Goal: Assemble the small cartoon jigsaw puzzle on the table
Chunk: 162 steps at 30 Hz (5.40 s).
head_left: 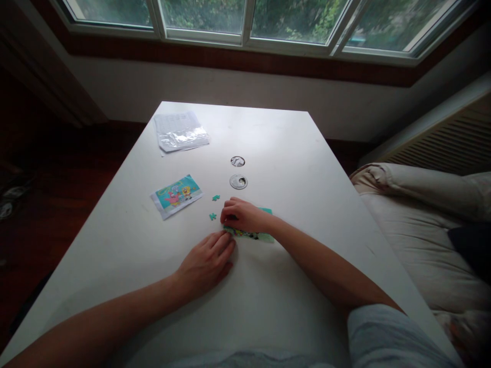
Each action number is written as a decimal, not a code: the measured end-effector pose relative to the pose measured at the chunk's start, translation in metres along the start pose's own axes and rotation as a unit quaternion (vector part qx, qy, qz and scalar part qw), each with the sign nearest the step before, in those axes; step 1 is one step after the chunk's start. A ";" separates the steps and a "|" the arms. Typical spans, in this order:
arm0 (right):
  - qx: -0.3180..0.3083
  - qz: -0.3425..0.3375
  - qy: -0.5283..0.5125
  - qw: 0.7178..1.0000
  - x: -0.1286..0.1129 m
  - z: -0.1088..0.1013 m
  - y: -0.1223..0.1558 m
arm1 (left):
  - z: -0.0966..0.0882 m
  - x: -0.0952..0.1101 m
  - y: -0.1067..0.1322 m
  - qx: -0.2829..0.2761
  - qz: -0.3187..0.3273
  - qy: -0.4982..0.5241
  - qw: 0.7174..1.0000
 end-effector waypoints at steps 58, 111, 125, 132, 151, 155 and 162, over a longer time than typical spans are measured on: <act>0.080 0.013 -0.078 0.994 0.043 -0.024 -0.042 | -0.003 -0.016 0.000 0.010 -0.044 -0.131 0.990; 0.025 0.035 -0.143 0.989 0.022 -0.003 -0.022 | -0.014 -0.018 0.001 0.032 -0.038 -0.120 0.992; 0.038 -0.013 -0.052 0.998 0.008 -0.005 -0.022 | -0.014 -0.020 0.000 0.030 -0.044 -0.105 0.993; 0.046 -0.021 -0.044 0.998 0.006 -0.007 -0.020 | -0.014 -0.022 0.001 0.022 -0.047 -0.109 0.993; 0.035 -0.019 0.026 0.999 0.007 -0.002 -0.019 | -0.011 -0.030 0.001 0.042 -0.064 -0.050 0.996; 0.079 0.020 -0.038 0.996 0.030 -0.017 -0.020 | -0.011 -0.030 0.000 0.040 -0.063 -0.055 0.996; 0.081 0.029 -0.007 0.996 0.038 -0.018 -0.020 | -0.010 -0.030 -0.001 0.031 -0.054 -0.061 0.996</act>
Point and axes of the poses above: each hand's wrist, its own y-axis away from the middle knuckle, its own z-axis out of the palm, x = y × z, the point moved 10 cm from there along -y, towards the middle knuckle, and after that the axes turned 3 degrees about z, right-handed, at the moved point
